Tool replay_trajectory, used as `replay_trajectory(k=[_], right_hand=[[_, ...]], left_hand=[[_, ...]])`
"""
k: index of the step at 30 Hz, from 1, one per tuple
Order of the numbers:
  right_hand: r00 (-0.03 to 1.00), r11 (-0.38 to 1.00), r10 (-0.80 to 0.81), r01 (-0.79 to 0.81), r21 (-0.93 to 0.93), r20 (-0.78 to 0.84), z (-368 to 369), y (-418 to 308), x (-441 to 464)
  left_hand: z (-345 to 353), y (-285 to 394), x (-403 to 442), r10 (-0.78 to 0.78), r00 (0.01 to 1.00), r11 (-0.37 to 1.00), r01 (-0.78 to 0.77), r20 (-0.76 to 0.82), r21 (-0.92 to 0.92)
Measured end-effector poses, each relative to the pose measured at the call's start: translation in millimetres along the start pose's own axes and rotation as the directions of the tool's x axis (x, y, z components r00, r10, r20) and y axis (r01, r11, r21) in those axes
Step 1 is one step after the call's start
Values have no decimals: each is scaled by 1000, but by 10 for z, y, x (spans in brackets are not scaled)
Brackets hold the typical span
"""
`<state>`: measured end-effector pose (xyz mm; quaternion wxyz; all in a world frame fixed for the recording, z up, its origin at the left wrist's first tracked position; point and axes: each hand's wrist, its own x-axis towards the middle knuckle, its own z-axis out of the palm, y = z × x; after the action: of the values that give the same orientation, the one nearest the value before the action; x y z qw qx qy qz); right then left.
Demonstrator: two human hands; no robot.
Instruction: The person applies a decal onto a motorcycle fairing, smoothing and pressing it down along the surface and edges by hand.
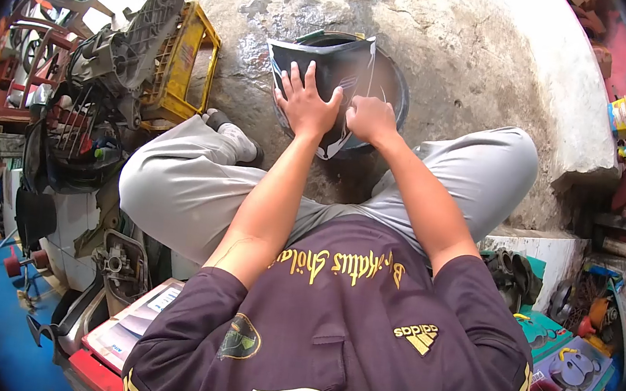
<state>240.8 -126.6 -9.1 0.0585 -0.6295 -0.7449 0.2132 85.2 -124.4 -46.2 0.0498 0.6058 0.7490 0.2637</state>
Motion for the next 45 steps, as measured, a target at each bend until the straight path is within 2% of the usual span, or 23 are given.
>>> replay_trajectory(k=[2, 4, 5, 8, 10, 13, 15, 17, 22, 24, 25, 28, 30, 33, 34, 35, 37, 39, 42, 44, 45], right_hand=[[1000, 1000, 17, -17, 16, 1, -18, -40, -35], [974, 1000, 10, -6, -17, 225, -88, -101, -77], [974, 1000, 10, -7, -16, 225, -65, -79, -71], [977, 999, 19, -10, -44, 212, -34, -33, -19], [992, 994, 111, -109, -27, 58, -53, -37, 59], [990, 990, 138, -136, 41, -32, -37, 27, 101], [990, 988, 140, -139, 66, -9, -39, -16, 38], [969, 998, 57, -56, -14, 241, -32, -38, -3], [981, 989, 149, -149, -11, 127, 11, -8, 73], [980, 979, 195, -193, 63, -26, -65, 5, 107], [980, 979, 196, -194, 65, -27, -77, -4, 101], [976, 975, 215, -216, 56, 24, -89, -75, 34], [942, 984, 178, -168, -61, 283, -98, -134, -42], [912, 984, 179, -167, -64, 369, -168, -162, -60], [947, 978, 208, -204, -43, 245, -41, -104, -11], [949, 979, 205, -200, -43, 241, -69, -92, 46], [964, 964, 264, -265, 35, 27, -108, -57, 113], [970, 970, 242, -242, 22, -7, -89, -16, 111], [985, 985, 167, -165, -54, 36, -24, -31, 15], [938, 993, 114, -104, -49, 326, -21, -33, -18], [939, 993, 116, -106, -50, 323, -18, -2, 14]], left_hand=[[3, -8, -7, 0, 1000, 1000, 0, 2, 5], [2, -6, 2, -1, 1000, 1000, 1, 7, 9], [5, -9, 1, 0, 1000, 1000, 0, 7, 9], [10, -11, 5, 1, 1000, 1000, -1, 6, 11], [13, -7, -3, 13, 1000, 1000, -13, -24, -8], [26, -17, -6, 18, 1000, 1000, -18, -25, -10], [22, -16, -5, 17, 1000, 1000, -17, -17, -7], [18, -15, -4, 12, 1000, 1000, -12, -12, -7], [10, -1, 2, 0, 1000, 1000, 0, -1, -8], [12, -3, -8, 1, 1000, 1000, -1, -4, -8], [14, -4, -2, 4, 1000, 1000, -4, -7, -8], [16, -7, -2, 7, 1000, 1000, -7, -5, -1], [12, 4, 5, 11, 1000, 1000, -11, -11, -1], [15, -9, -15, 9, 1000, 1000, -9, -9, 15], [17, -9, -3, 7, 1000, 1000, -7, -4, 26], [23, -10, 14, 7, 1000, 1000, -7, -9, 25], [30, -18, -6, 15, 1000, 1000, -15, -11, 12], [16, -10, -1, 13, 1000, 1000, -13, -3, 11], [23, -18, -11, 15, 1000, 1000, -15, -14, 0], [26, -8, -14, 24, 999, 1000, -25, -41, -16], [12, -7, -19, 17, 1000, 1000, -17, -25, -8]])
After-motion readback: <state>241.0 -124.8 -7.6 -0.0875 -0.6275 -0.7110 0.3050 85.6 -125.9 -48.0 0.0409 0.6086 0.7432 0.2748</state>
